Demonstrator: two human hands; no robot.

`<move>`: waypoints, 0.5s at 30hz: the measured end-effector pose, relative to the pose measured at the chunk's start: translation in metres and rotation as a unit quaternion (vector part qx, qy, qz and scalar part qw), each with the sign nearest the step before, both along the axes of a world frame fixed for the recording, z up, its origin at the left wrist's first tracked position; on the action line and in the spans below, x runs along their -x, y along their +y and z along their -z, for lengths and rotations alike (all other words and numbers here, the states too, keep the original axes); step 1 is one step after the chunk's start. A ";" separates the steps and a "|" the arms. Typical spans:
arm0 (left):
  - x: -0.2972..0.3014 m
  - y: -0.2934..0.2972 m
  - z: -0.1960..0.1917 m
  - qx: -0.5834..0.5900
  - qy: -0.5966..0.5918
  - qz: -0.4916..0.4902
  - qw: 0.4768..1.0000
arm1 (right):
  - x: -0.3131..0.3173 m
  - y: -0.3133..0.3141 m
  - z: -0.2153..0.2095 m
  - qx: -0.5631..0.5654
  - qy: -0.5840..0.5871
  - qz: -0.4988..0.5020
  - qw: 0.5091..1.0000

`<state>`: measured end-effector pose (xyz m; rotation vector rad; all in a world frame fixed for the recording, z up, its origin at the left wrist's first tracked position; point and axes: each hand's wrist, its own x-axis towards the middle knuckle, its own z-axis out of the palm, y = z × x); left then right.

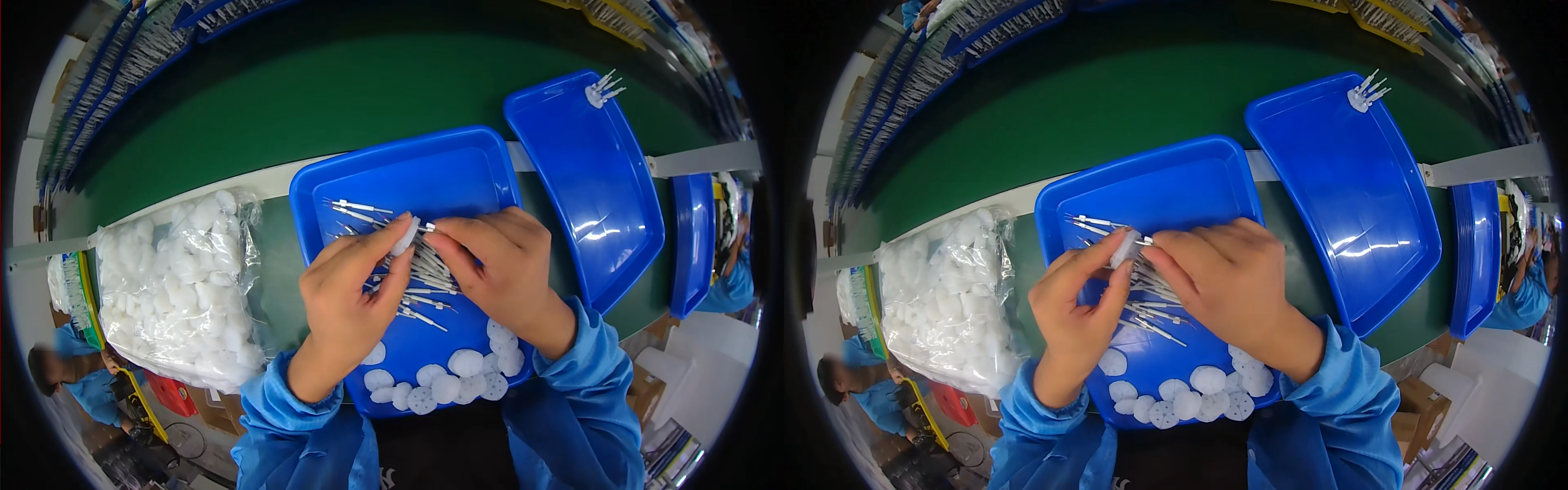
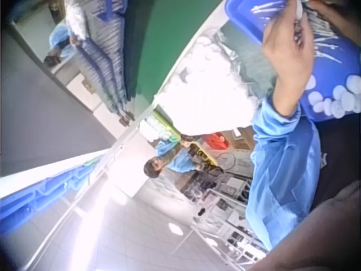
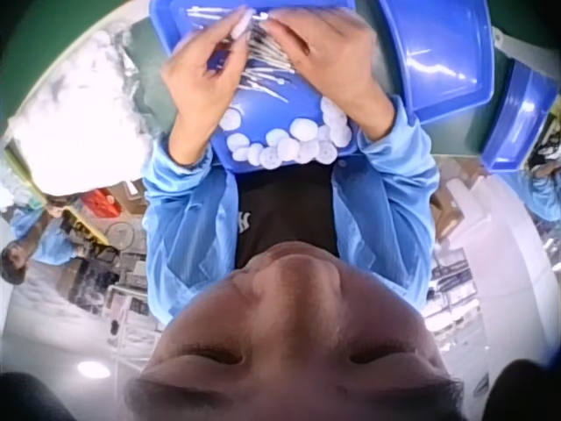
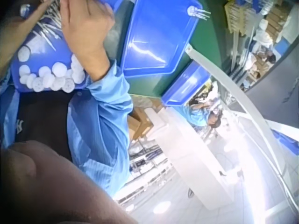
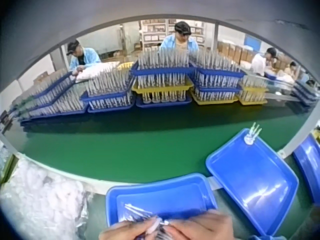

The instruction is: The person inserts thin white rods into the holes of small white circular discs. They pick up a disc, insert several rods, and place the assembled unit into a blue tray. The process is repeated continuously with materials from a nearby bag.

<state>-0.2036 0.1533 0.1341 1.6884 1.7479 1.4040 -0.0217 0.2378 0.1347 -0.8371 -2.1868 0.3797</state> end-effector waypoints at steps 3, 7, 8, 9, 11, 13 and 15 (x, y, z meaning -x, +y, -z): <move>-0.001 -0.003 0.000 0.009 -0.019 -0.008 1.000 | 0.000 0.002 -0.004 -0.035 -0.013 -0.019 0.999; -0.006 -0.006 -0.005 0.034 -0.019 -0.011 0.999 | 0.004 0.001 0.002 -0.068 0.000 -0.023 0.997; -0.006 -0.008 -0.003 0.040 -0.027 -0.008 0.999 | 0.003 0.000 0.000 -0.069 -0.012 -0.021 0.997; -0.004 -0.009 -0.002 0.046 -0.033 -0.006 0.998 | 0.003 -0.002 -0.001 -0.069 -0.023 -0.020 0.997; -0.001 -0.002 0.001 0.014 -0.089 0.021 0.996 | 0.000 -0.004 -0.006 -0.011 -0.016 -0.014 1.000; 0.000 0.000 0.002 0.021 -0.161 0.036 0.986 | -0.005 -0.006 -0.008 0.081 0.005 -0.027 0.996; 0.001 0.000 0.002 0.067 -0.247 0.040 0.966 | -0.008 -0.007 -0.009 0.211 0.041 -0.055 0.975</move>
